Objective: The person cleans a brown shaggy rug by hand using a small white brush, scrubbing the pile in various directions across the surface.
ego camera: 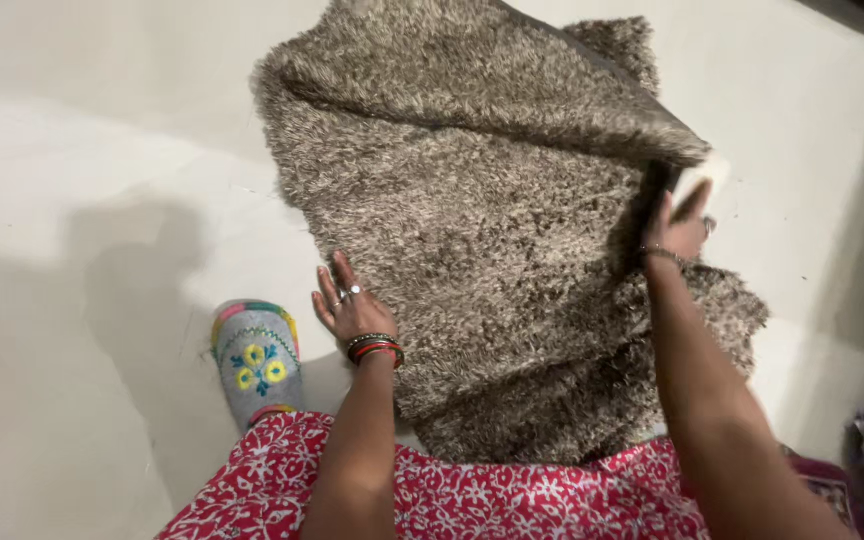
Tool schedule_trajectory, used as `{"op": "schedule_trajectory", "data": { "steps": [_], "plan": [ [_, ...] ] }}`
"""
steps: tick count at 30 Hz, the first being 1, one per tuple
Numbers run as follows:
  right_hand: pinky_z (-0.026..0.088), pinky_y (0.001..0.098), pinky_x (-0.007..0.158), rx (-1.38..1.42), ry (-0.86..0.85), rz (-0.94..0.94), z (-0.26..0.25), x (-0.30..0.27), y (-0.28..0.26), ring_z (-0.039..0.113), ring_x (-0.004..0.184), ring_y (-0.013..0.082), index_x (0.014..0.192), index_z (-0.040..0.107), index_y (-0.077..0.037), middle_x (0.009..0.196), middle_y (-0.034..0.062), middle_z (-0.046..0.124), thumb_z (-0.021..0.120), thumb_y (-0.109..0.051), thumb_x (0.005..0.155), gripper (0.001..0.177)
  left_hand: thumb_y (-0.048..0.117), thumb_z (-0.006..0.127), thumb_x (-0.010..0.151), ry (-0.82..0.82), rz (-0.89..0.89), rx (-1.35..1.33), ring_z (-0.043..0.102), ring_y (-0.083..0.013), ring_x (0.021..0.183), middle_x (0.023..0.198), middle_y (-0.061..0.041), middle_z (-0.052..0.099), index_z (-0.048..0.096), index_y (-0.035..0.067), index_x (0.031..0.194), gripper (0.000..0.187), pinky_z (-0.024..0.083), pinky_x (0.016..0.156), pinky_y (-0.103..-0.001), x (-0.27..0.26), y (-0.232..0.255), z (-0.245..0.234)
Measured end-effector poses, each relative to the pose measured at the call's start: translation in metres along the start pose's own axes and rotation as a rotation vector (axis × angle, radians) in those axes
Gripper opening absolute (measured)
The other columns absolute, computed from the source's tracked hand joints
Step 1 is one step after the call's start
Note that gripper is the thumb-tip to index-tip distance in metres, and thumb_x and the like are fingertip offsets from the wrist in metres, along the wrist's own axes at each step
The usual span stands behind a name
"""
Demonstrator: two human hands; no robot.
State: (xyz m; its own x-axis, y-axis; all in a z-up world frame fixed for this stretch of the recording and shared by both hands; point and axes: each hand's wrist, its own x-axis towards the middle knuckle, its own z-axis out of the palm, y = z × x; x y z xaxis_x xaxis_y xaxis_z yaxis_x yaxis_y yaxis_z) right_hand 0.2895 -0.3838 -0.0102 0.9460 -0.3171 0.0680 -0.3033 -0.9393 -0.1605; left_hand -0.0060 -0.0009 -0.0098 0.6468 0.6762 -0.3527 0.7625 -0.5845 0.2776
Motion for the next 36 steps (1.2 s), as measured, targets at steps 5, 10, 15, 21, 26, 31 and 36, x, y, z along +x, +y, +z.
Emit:
{"op": "schedule_trajectory", "data": {
  "steps": [5, 10, 15, 21, 26, 31, 36],
  "plan": [
    [0.060, 0.0442, 0.076, 0.237, -0.192, -0.084, -0.017, -0.106, -0.015, 0.065, 0.094, 0.0332, 0.157, 0.010, -0.035, 0.134, 0.0249, 0.045, 0.047, -0.040, 0.101, 0.067, 0.018, 0.056, 0.084, -0.011, 0.057, 0.106, 0.006, -0.0260, 0.151, 0.165, 0.002, 0.006, 0.002, 0.020, 0.154, 0.088, 0.000, 0.119, -0.050, 0.000, 0.002, -0.004],
    [0.056, 0.0515, 0.076, -0.064, -0.208, -0.326, -0.031, -0.124, -0.026, 0.065, 0.087, 0.0439, 0.158, 0.011, -0.023, 0.125, 0.0349, 0.051, 0.046, -0.041, 0.103, 0.069, 0.015, 0.053, 0.086, -0.390, 0.433, 0.521, 0.005, -0.0269, 0.151, 0.165, -0.009, 0.001, 0.003, 0.015, 0.162, 0.091, 0.009, 0.115, -0.058, 0.008, 0.020, -0.019],
    [0.056, 0.0522, 0.078, -0.042, -0.306, -0.252, -0.024, -0.113, -0.005, 0.066, 0.089, 0.0464, 0.161, 0.008, -0.022, 0.105, 0.0357, 0.064, 0.042, -0.044, 0.103, 0.071, 0.032, 0.033, 0.097, -0.507, 1.166, 0.512, -0.007, -0.0289, 0.148, 0.162, -0.001, -0.007, -0.001, 0.020, 0.155, 0.069, -0.004, 0.116, -0.058, 0.000, 0.029, 0.000],
    [0.054, 0.0549, 0.082, 0.028, -0.253, -0.175, -0.038, -0.114, -0.032, 0.063, 0.099, 0.0490, 0.158, 0.018, -0.024, 0.115, 0.0365, 0.061, 0.048, -0.042, 0.099, 0.069, 0.038, 0.028, 0.096, -0.541, 1.408, 0.427, 0.000, -0.0245, 0.148, 0.165, -0.001, 0.002, 0.006, 0.020, 0.155, 0.066, -0.001, 0.114, -0.061, -0.002, 0.028, -0.002],
    [0.053, 0.0532, 0.087, 0.015, -0.175, -0.089, -0.038, -0.126, -0.050, 0.060, 0.107, 0.0481, 0.154, 0.026, -0.026, 0.132, 0.0354, 0.049, 0.057, -0.035, 0.093, 0.069, 0.034, 0.035, 0.100, -0.566, 1.372, 0.354, 0.041, -0.0275, 0.136, 0.143, -0.014, 0.047, 0.041, 0.008, 0.142, 0.049, 0.029, 0.110, -0.049, 0.028, 0.075, -0.019],
    [0.054, 0.0518, 0.083, -0.110, -0.076, -0.151, -0.032, -0.135, -0.050, 0.062, 0.101, 0.0444, 0.153, 0.027, -0.024, 0.127, 0.0306, 0.051, 0.063, -0.039, 0.090, 0.075, 0.014, 0.050, 0.089, 0.173, 0.949, 0.056, 0.055, -0.0345, 0.111, 0.129, -0.024, 0.055, 0.056, -0.005, 0.131, 0.046, 0.043, 0.095, -0.049, 0.178, 0.180, -0.058],
    [0.054, 0.0512, 0.082, -0.119, 0.004, -0.176, -0.023, -0.136, -0.041, 0.062, 0.100, 0.0416, 0.153, 0.029, -0.023, 0.123, 0.0250, 0.054, 0.067, -0.042, 0.086, 0.079, 0.025, 0.075, 0.074, 0.193, 0.583, 0.271, 0.024, -0.0334, 0.142, 0.154, -0.013, 0.026, 0.029, 0.014, 0.146, 0.086, 0.021, 0.115, -0.053, 0.311, 0.172, -0.117]
  ]
}}
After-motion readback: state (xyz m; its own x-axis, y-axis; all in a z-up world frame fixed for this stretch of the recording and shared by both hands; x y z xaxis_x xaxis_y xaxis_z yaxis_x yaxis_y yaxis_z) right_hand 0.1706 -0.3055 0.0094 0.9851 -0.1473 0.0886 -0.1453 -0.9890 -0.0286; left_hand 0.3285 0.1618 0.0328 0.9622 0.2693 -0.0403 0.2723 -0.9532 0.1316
